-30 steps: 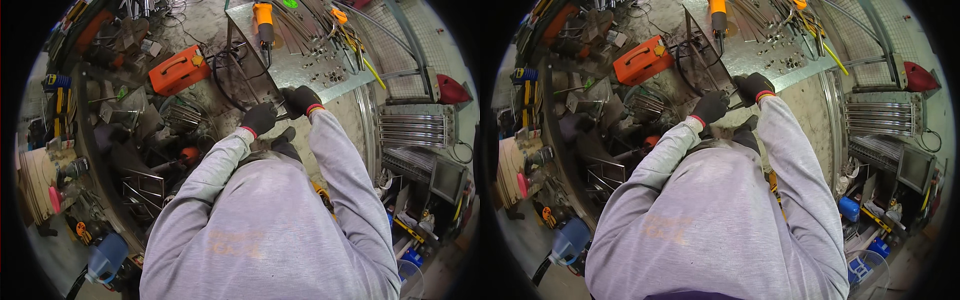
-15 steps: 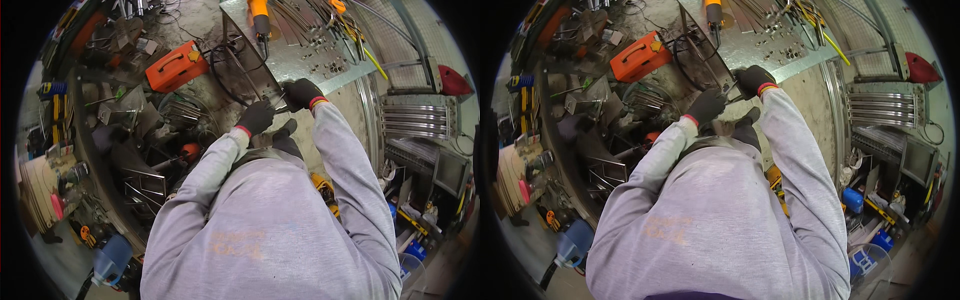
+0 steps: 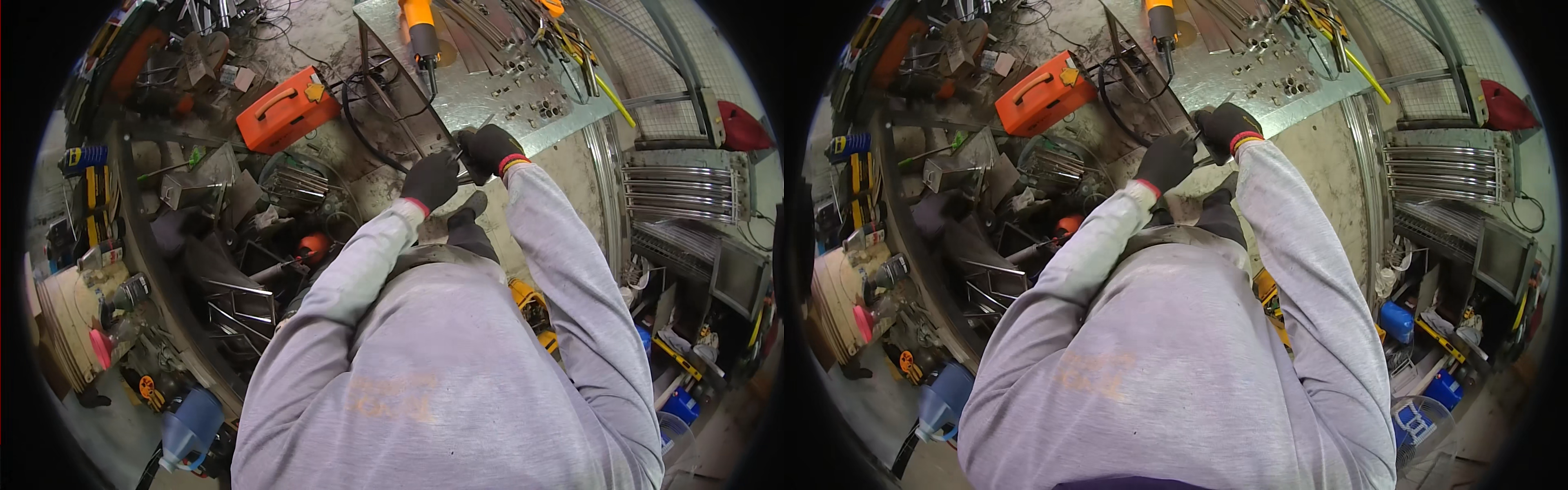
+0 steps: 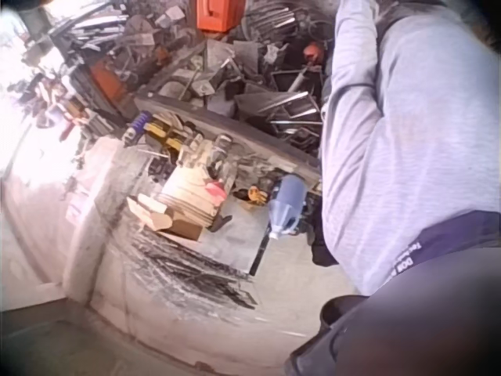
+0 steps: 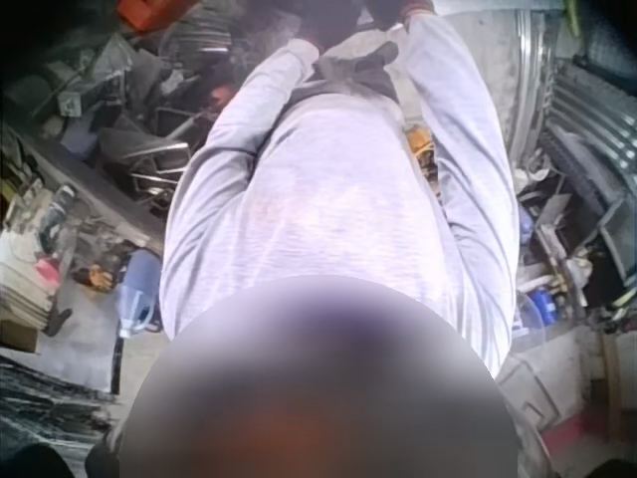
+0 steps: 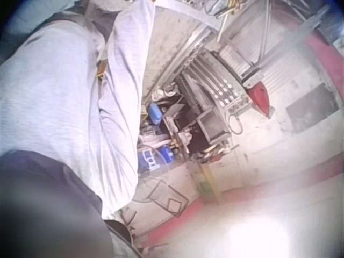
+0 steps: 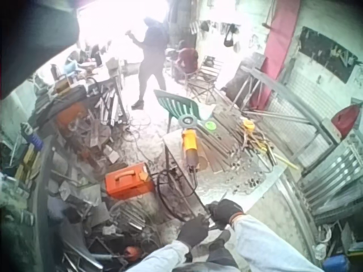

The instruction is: The person deburrs and smooths the edges of a metal pipe fitting with a hand file.

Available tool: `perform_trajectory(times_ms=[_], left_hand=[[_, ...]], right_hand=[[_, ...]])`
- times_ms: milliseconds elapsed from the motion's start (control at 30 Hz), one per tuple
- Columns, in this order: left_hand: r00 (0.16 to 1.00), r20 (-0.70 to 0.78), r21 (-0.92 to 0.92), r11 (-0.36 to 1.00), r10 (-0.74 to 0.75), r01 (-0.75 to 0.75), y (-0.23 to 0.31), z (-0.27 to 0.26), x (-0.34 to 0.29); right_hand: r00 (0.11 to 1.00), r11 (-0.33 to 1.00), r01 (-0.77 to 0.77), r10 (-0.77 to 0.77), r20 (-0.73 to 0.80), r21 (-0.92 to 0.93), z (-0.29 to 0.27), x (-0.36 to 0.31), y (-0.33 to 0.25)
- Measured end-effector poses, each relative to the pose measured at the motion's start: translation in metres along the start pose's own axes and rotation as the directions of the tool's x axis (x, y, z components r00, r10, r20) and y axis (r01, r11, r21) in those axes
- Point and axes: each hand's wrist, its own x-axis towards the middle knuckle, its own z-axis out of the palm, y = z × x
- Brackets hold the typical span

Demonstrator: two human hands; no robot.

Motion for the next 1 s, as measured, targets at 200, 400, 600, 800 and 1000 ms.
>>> perform_trajectory(times_ms=[200,400,600,800,1000], left_hand=[[0.997,0.071,0.092,0.996,-0.015,0.009,0.002,-0.021,-0.02],[1.0,-0.026,0.102,0.995,-0.015,0.017,0.019,-0.01,0.017],[0.967,0.041,0.271,0.929,0.251,-0.252,-0.035,0.001,-0.031],[0.99,0.127,0.152,0.987,-0.066,0.047,0.025,-0.028,0.028],[0.979,0.153,0.069,0.99,-0.134,0.125,0.02,-0.021,0.006]], right_hand=[[1.0,0.999,0.016,-0.016,0.011,0.048,-0.011,-0.009,-0.009],[0.959,0.805,-0.265,0.275,0.062,0.531,-0.013,-0.006,-0.008],[0.953,0.762,-0.278,0.294,0.071,0.584,-0.01,0.002,-0.017],[0.956,0.801,-0.239,0.295,-0.014,0.548,0.002,0.012,0.003],[0.948,0.839,-0.304,0.315,0.053,0.452,0.005,-0.002,-0.015]])
